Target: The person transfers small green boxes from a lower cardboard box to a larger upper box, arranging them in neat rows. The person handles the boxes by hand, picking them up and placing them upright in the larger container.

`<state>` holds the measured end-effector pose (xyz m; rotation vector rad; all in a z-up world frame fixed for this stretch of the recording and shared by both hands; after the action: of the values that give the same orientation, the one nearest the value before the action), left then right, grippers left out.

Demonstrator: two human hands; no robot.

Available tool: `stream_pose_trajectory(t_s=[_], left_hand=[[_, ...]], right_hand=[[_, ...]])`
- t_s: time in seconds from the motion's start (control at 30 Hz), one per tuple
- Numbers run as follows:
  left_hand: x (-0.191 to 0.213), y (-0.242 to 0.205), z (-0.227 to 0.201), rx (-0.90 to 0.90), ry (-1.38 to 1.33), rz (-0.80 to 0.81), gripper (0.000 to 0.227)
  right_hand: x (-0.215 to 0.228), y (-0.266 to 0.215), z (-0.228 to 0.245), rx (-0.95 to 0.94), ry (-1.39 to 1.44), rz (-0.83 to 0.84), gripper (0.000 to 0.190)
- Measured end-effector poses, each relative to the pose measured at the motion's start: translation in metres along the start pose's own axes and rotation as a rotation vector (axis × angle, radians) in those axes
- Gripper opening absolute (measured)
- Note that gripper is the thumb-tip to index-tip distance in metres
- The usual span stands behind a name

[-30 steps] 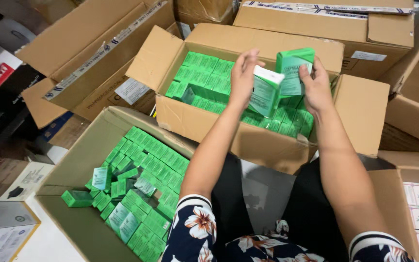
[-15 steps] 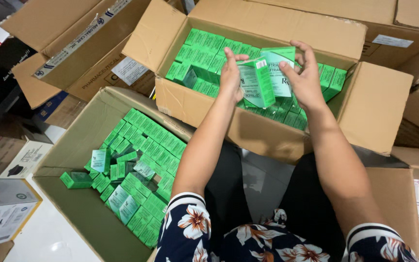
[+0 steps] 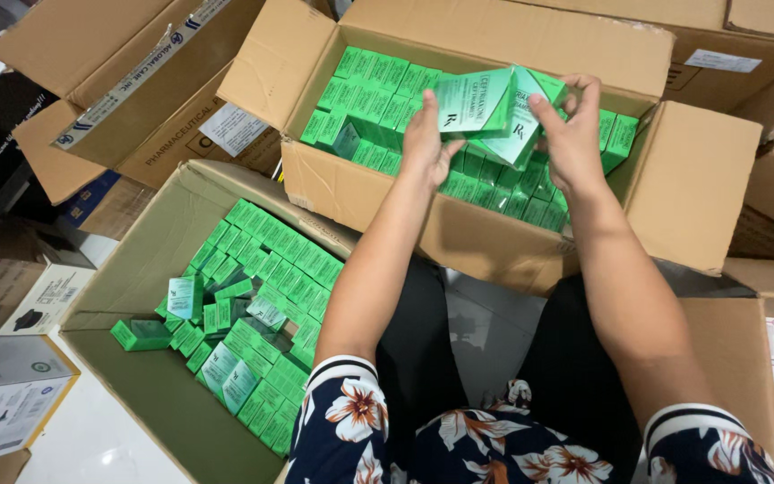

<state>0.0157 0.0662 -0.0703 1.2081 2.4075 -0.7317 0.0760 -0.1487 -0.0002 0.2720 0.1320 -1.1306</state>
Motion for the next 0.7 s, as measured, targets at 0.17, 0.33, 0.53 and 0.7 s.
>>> stream_pose_trajectory(t_s=[0.17,0.33,0.53,0.7], left_hand=[[-0.021,-0.028,-0.004,-0.029,0.164,0.125,0.054],[-0.026,-0.028,-0.001,0.127,0.246,0.199,0.047],[-0.023,-0.023,0.006,0.215,0.184,0.179,0.049],[-0.021,-0.024,0.02,0.305,0.191,0.237,0.055]], right_hand=[[0.016,0.01,-0.019,-0.036,0.007,-0.08,0.039],[0.032,0.022,-0.028,0.035,0.125,-0.064,0.03],[0.028,0.016,-0.011,0.157,0.079,-0.047,0.031],[0.024,0.01,0.003,0.288,-0.176,-0.108,0.034]])
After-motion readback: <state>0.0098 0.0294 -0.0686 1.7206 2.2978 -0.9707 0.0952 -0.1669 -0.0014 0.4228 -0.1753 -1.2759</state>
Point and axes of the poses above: each hand's wrist, its own y-axis towards the middle knuckle, its own x-axis out of the back of the hand, z = x × y, the point moved 4 cm from there along y, towards the middle knuckle, and after that the axes turned 1 degree about y, right-handed, at the moved point
